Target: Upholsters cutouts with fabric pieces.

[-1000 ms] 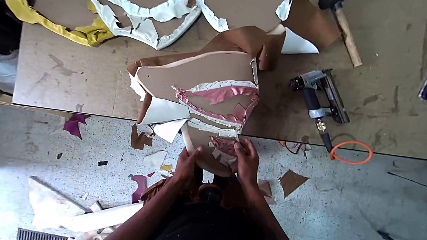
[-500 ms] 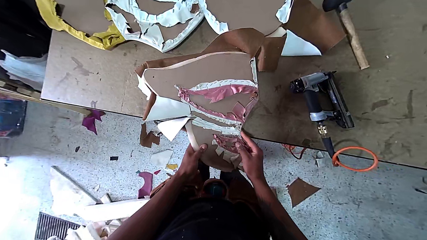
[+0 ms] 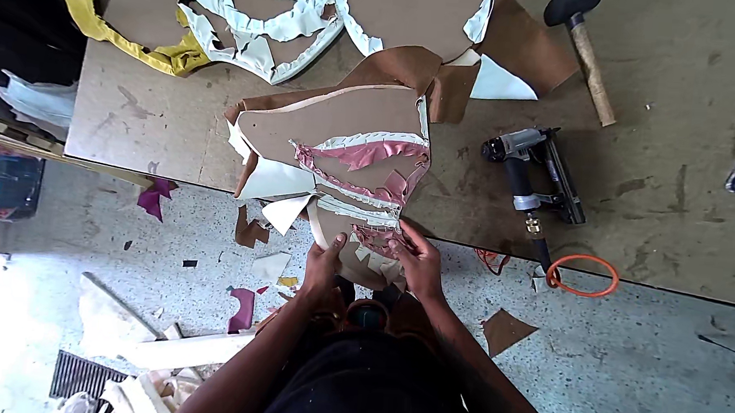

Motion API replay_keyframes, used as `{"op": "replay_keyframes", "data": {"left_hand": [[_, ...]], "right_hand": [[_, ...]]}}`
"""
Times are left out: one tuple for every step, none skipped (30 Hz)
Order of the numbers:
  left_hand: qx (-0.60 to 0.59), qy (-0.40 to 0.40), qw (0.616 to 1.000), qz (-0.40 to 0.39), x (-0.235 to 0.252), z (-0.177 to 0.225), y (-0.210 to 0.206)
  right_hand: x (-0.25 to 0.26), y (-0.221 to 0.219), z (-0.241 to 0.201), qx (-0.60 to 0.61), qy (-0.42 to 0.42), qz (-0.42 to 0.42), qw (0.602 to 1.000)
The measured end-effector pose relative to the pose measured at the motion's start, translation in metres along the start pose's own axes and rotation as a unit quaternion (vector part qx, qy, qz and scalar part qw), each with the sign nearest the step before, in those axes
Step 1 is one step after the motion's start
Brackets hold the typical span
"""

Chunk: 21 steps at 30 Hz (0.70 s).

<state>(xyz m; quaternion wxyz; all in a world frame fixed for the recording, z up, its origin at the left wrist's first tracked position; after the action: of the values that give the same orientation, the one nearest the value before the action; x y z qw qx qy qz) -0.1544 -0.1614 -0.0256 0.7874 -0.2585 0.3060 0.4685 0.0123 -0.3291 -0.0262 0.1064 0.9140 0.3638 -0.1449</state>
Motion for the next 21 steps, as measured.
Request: {"op": "replay_keyframes", "data": {"left_hand": [[-0.005,-0.002,1.0,-0.002,0.001,-0.001,-0.001],[-0.01,-0.007,1.0,-0.003,0.003,-0.002,-0.002],[-0.013,-0.008,1.0,-0.001,0.003,-0.002,-0.003],[-0.012,-0.006,1.0,0.003,0.002,-0.001,-0.005],[-0.006,-0.001,1.0,0.006,-0.001,0.001,-0.007],[-0.002,0.001,1.0,0.011,-0.003,0.001,-0.008],[0.0,0.0,1.0,0.015,-0.004,0.001,-0.009],[0.002,-0.006,1.0,0.019,-0.002,0.001,-0.009],[0.001,-0.015,1.0,0.023,0.0,0.0,-0.009],[0.001,-0.02,0.999,0.025,0.002,0.0,-0.01],[0.002,-0.021,0.999,0.025,0.002,0.0,-0.01],[0.004,-0.018,1.0,0.025,0.0,0.001,-0.011],[0.009,-0.009,1.0,0.026,-0.003,0.001,-0.012],[0.011,-0.004,1.0,0.029,-0.005,0.001,-0.013],[0.012,-0.003,0.999,0.03,-0.005,0.001,-0.013],[0.011,-0.005,0.999,0.029,-0.003,0.001,-0.012],[0.006,-0.012,1.0,0.029,0.001,0.0,-0.011],[0.005,-0.016,0.999,0.028,0.003,0.001,-0.01],[0.006,-0.019,0.999,0.03,0.004,0.002,-0.01],[0.01,-0.022,0.999,0.031,0.004,0.003,-0.01],[0.016,-0.021,0.999,0.034,0.003,0.005,-0.011]], "right_hand": [[0.002,0.002,0.001,0.002,0.001,-0.006,1.0],[0.003,0.004,0.001,0.002,0.0,-0.009,1.0],[0.003,0.006,0.001,0.006,-0.002,-0.012,1.0],[0.004,0.007,0.002,0.009,-0.005,-0.016,1.0],[0.004,0.008,0.002,0.013,-0.009,-0.019,1.0],[0.005,0.009,0.002,0.017,-0.011,-0.022,1.0],[0.005,0.01,0.002,0.019,-0.01,-0.026,0.999],[0.006,0.011,0.002,0.019,-0.009,-0.029,0.999],[0.007,0.011,0.002,0.018,-0.01,-0.03,0.999],[0.007,0.012,0.002,0.017,-0.012,-0.031,0.999],[0.008,0.013,0.001,0.019,-0.013,-0.032,0.999],[0.009,0.013,0.001,0.021,-0.013,-0.034,0.999],[0.009,0.014,0.002,0.023,-0.011,-0.036,0.999],[0.009,0.015,0.002,0.024,-0.01,-0.038,0.999],[0.01,0.015,0.003,0.025,-0.01,-0.039,0.999],[0.01,0.016,0.003,0.024,-0.009,-0.041,0.999],[0.01,0.016,0.003,0.023,-0.009,-0.041,0.999],[0.01,0.016,0.002,0.021,-0.011,-0.041,0.999],[0.011,0.016,0.0,0.021,-0.013,-0.043,0.999],[0.011,0.016,-0.001,0.022,-0.013,-0.045,0.999],[0.012,0.016,-0.002,0.021,-0.014,-0.047,0.999]]}}
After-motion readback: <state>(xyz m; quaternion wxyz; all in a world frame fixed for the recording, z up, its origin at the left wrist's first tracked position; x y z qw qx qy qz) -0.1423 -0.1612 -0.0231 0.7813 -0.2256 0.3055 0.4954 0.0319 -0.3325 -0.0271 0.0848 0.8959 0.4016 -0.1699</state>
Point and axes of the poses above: each hand's wrist, its own x-axis towards the middle knuckle, its own y-axis out of the back of the hand, z = x × y, the point moved 3 cm from there along x, towards the middle knuckle, and after that the axes turned 1 degree about y, right-handed, at the moved point
